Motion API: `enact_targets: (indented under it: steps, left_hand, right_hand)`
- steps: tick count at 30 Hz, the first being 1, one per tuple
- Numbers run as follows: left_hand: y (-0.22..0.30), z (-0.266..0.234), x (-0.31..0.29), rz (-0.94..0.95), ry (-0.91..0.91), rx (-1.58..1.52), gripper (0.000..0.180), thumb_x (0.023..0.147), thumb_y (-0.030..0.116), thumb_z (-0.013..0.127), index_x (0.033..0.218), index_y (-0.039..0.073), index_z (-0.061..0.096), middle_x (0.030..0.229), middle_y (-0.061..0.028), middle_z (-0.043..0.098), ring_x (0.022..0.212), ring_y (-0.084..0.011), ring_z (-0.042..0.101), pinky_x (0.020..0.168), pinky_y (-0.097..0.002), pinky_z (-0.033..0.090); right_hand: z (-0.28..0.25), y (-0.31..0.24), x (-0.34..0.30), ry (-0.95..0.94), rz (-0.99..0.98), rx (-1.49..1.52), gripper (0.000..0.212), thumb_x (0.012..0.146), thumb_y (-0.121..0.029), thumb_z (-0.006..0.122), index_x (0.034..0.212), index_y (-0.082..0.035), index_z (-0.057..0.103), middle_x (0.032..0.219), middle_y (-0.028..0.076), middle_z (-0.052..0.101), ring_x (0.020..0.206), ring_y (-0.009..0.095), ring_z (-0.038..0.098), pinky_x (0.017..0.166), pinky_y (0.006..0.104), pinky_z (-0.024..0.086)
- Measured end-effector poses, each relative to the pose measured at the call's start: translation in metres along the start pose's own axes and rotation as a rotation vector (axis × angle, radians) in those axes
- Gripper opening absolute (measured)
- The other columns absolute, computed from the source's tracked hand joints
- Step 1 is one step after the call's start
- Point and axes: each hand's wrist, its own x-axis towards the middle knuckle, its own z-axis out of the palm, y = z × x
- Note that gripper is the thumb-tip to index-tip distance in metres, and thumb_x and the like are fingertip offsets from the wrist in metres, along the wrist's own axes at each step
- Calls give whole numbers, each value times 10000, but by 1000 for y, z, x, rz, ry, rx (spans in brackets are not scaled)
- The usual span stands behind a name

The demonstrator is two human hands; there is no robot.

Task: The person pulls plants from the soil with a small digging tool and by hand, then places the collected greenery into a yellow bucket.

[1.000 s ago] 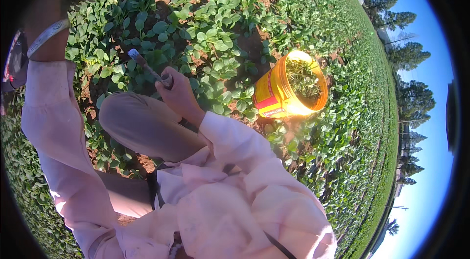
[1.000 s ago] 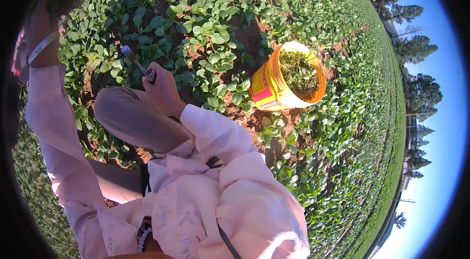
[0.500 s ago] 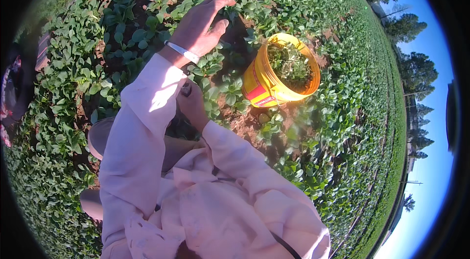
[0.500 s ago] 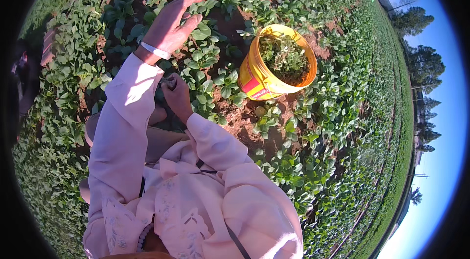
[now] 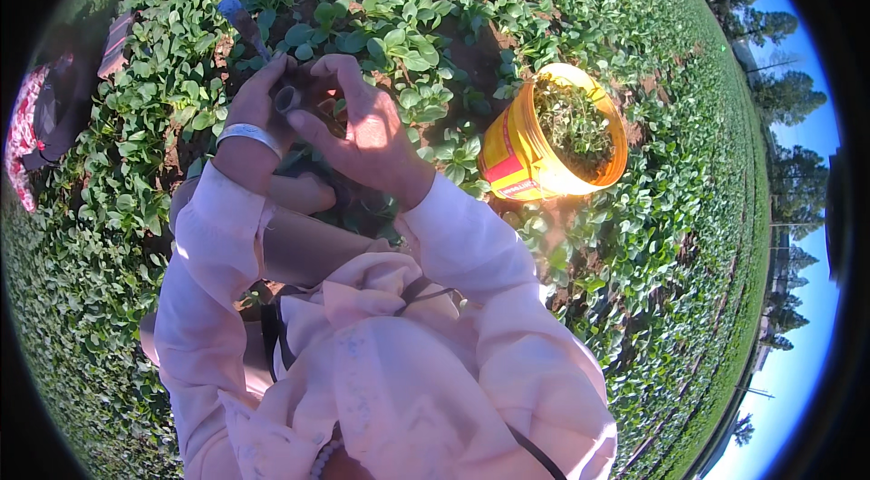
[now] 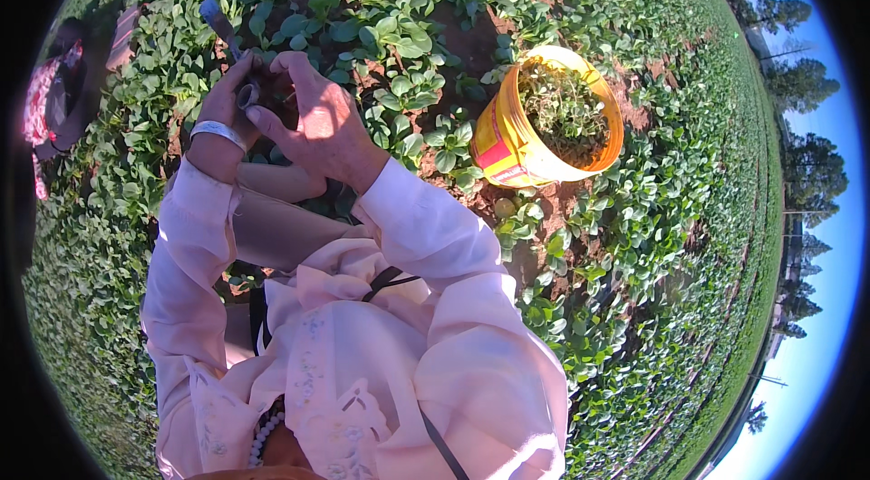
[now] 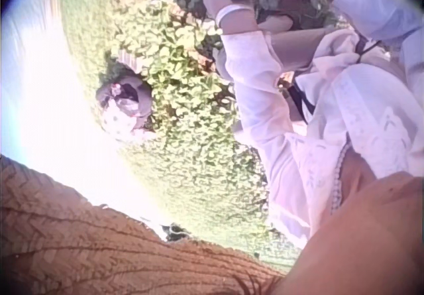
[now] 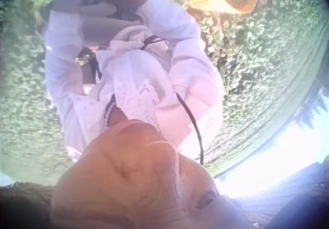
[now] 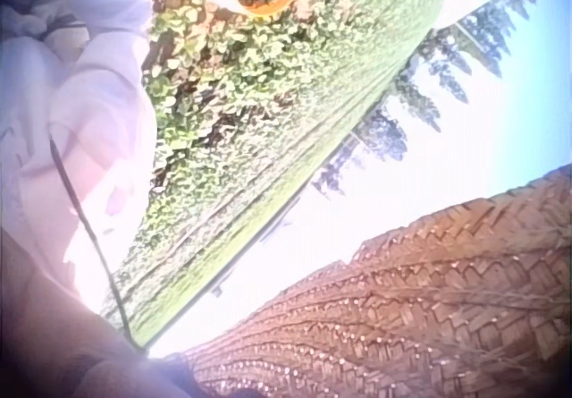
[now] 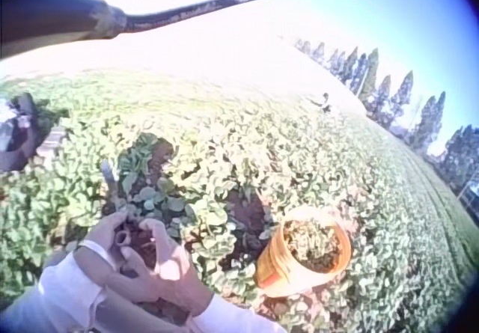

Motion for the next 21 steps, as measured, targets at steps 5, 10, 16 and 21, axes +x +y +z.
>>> enact_targets:
  steps: [5,10,16,21]
  left_hand:
    - [75,-33,-39,258,-81,33,228,971,180,512,820,12,544,791,-108,568,884,-277,577,847,-483,487]
    - [110,-91,-79,331,-106,58,211,979,185,498,843,24,499,837,-92,524,847,-231,512,798,-382,442]
    - [148,-135,-159,499,97,110,214,1015,175,408,845,52,451,858,-113,478,827,-244,424,853,-385,399]
    - [173,-190,-218,526,83,29,193,991,99,458,831,-9,441,857,-144,488,776,-215,438,813,-370,447]
  right_hand:
    - [-150,141,4,-216,334,-1270,676,806,-390,695,1368,-136,420,1414,126,407,1401,322,266,1013,591,327]
    - [-252,222,-46,-340,918,-1559,451,874,-307,588,1305,-212,497,1522,46,305,1431,304,226,1066,609,279]
    - [-256,238,-45,236,620,-1221,264,978,-335,408,1038,-93,495,1117,176,599,953,441,599,780,537,467]
    - [-310,214,-94,-216,1093,-1621,501,924,-449,519,1344,-182,454,1474,76,381,1416,289,249,1066,609,280]
